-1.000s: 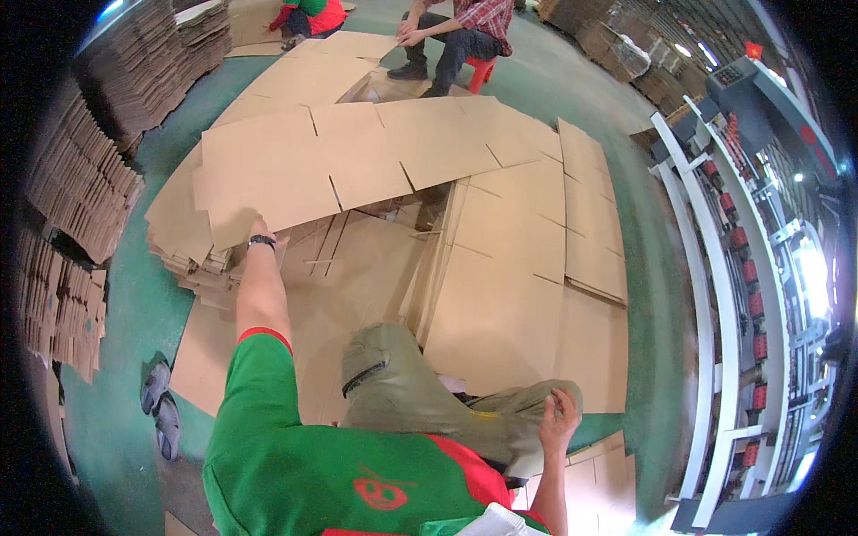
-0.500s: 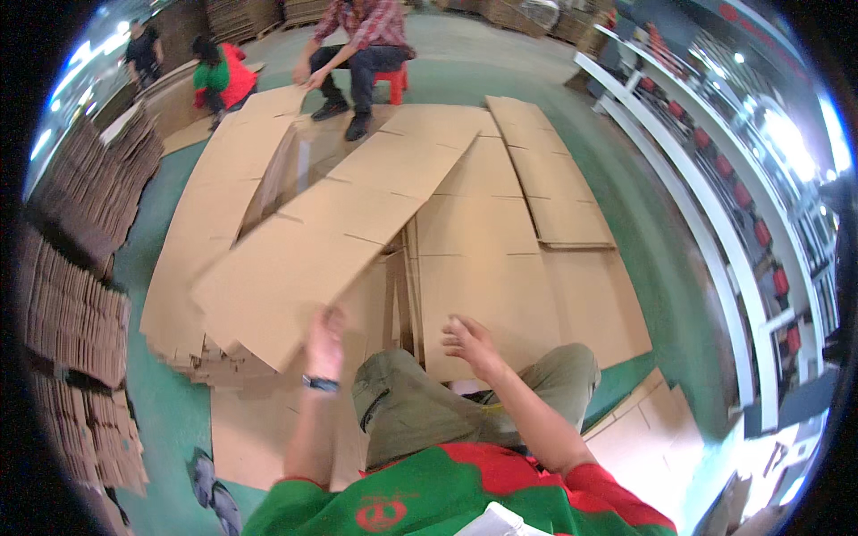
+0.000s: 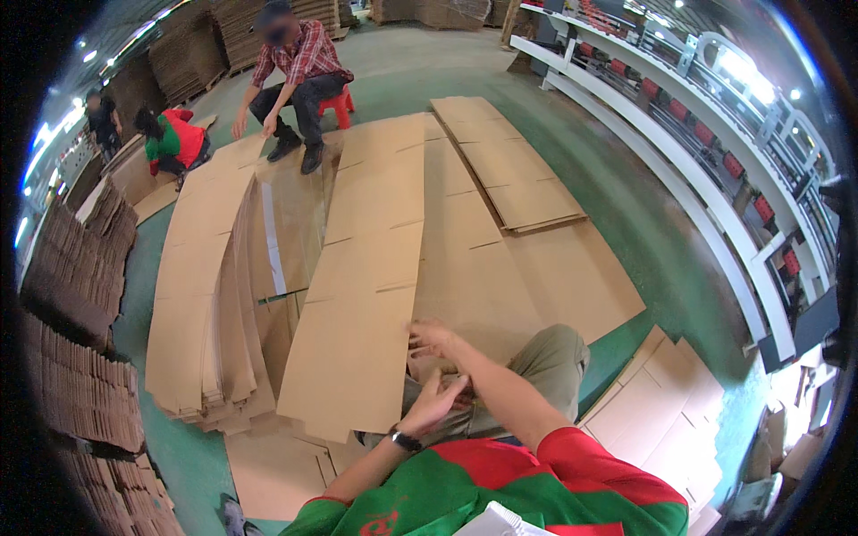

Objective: The person repeatedly picks up flat cardboard sheets from a pile on the floor and places them onto a growing stack to the right. The action is continuous and repetitive, with both hands used to lift and align each sheet before stacking.

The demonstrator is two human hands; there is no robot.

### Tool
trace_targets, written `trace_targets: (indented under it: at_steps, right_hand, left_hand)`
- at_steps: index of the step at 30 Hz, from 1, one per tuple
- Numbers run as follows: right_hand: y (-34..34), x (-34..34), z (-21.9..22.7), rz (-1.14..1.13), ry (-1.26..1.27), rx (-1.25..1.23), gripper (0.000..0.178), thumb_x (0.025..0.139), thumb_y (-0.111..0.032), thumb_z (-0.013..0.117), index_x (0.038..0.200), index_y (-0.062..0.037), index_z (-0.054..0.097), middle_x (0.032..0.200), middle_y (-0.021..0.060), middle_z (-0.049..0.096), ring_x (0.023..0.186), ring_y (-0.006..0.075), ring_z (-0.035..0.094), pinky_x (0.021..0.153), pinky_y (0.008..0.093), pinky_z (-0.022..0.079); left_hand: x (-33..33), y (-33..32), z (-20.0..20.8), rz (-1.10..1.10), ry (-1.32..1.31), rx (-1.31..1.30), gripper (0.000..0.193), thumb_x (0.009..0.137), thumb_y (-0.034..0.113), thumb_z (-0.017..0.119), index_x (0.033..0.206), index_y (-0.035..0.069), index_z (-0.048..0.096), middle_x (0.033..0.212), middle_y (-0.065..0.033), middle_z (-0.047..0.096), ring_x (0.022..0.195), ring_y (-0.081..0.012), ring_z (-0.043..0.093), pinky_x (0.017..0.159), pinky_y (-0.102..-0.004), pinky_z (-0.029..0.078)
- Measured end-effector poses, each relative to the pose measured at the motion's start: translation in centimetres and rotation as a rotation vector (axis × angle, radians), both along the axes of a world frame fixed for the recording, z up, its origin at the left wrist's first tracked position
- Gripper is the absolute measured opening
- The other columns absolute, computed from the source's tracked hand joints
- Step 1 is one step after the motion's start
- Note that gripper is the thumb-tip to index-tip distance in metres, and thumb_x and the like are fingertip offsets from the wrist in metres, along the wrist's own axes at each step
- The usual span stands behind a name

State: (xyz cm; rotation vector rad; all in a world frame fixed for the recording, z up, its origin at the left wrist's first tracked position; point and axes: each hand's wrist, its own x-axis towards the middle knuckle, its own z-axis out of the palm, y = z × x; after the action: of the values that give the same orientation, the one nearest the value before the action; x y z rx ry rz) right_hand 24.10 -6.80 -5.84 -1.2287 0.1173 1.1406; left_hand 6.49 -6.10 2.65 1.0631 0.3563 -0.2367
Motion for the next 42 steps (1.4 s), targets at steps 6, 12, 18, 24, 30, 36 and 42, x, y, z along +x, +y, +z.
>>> trace_targets:
  at_steps: [6, 12, 18, 24, 30, 36, 42]
  right_hand:
    - [3.6, -1.7, -6.6, -0.020, -0.102, -0.177, 0.023, 0.087, -0.010, 0.062, 0.107, -0.0002, 0.059, 0.090, 0.0106, 0.063, 0.072, 0.0229, 0.062, 0.064, 0.0390, 0.056]
    - [3.2, 0.9, -3.9, -0.187, -0.395, -0.232, 0.033, 0.090, -0.018, 0.057, 0.113, 0.0046, 0.057, 0.097, 0.0163, 0.066, 0.077, 0.0243, 0.064, 0.064, 0.0378, 0.054]
    - [-4.7, 12.5, 3.9, -0.164, -0.696, -0.524, 0.039, 0.090, -0.026, 0.058, 0.120, -0.0020, 0.059, 0.111, 0.0137, 0.065, 0.093, 0.0258, 0.062, 0.072, 0.0433, 0.052]
    - [-16.3, 18.6, 8.8, -0.072, -0.670, -0.499, 0.028, 0.087, -0.021, 0.064, 0.105, 0.0000, 0.066, 0.092, 0.0100, 0.068, 0.083, 0.0189, 0.064, 0.067, 0.0360, 0.051]
    - [-25.7, 15.2, 8.3, 0.012, -0.725, -0.716, 0.037, 0.088, -0.026, 0.065, 0.113, 0.0008, 0.066, 0.100, 0.0122, 0.068, 0.088, 0.0203, 0.064, 0.075, 0.0364, 0.050]
    - [-30.8, 12.7, 8.4, -0.109, -0.789, -0.708, 0.041, 0.092, -0.029, 0.061, 0.118, 0.0029, 0.063, 0.104, 0.0122, 0.067, 0.094, 0.0206, 0.062, 0.081, 0.0362, 0.049]
    - [-33.5, 12.2, 12.7, -0.130, -0.910, -0.817, 0.040, 0.093, -0.030, 0.060, 0.116, 0.0028, 0.065, 0.102, 0.0088, 0.068, 0.092, 0.0180, 0.062, 0.081, 0.0342, 0.049]
  left_hand:
    - [-5.6, 13.7, -1.9, 0.519, -0.192, 0.907, 0.026, 0.098, 0.023, 0.056, 0.108, -0.001, 0.061, 0.096, -0.0095, 0.067, 0.087, -0.0178, 0.065, 0.072, -0.0305, 0.052]
    - [-12.1, 24.5, -10.4, 0.469, 0.489, 1.515, 0.061, 0.093, 0.042, 0.059, 0.132, -0.005, 0.051, 0.128, -0.0291, 0.055, 0.122, -0.0368, 0.052, 0.102, -0.0429, 0.040]
    - [-9.0, 19.8, -12.4, 0.320, 0.440, 0.807, 0.078, 0.088, 0.045, 0.064, 0.140, -0.008, 0.039, 0.132, -0.0279, 0.053, 0.121, -0.0301, 0.055, 0.099, -0.0370, 0.044]
    - [-3.6, 12.8, -11.2, 0.100, 0.159, 0.575, 0.055, 0.091, 0.026, 0.065, 0.130, -0.009, 0.049, 0.112, -0.0173, 0.067, 0.097, -0.0196, 0.066, 0.082, -0.0315, 0.052]
    - [-3.3, 7.6, -9.3, 0.126, 0.006, 0.588, 0.040, 0.091, 0.019, 0.067, 0.119, -0.007, 0.056, 0.103, -0.0155, 0.070, 0.091, -0.0172, 0.067, 0.079, -0.0301, 0.053]
    - [-3.6, 4.9, -8.3, -0.007, 0.008, 0.578, 0.034, 0.092, 0.017, 0.064, 0.118, -0.005, 0.056, 0.101, -0.0095, 0.068, 0.088, -0.0134, 0.064, 0.077, -0.0281, 0.051]
    - [-2.0, 2.6, -6.4, -0.149, 0.018, 0.492, 0.038, 0.091, 0.017, 0.067, 0.119, -0.004, 0.054, 0.097, -0.0096, 0.069, 0.081, -0.0114, 0.064, 0.068, -0.0265, 0.052]
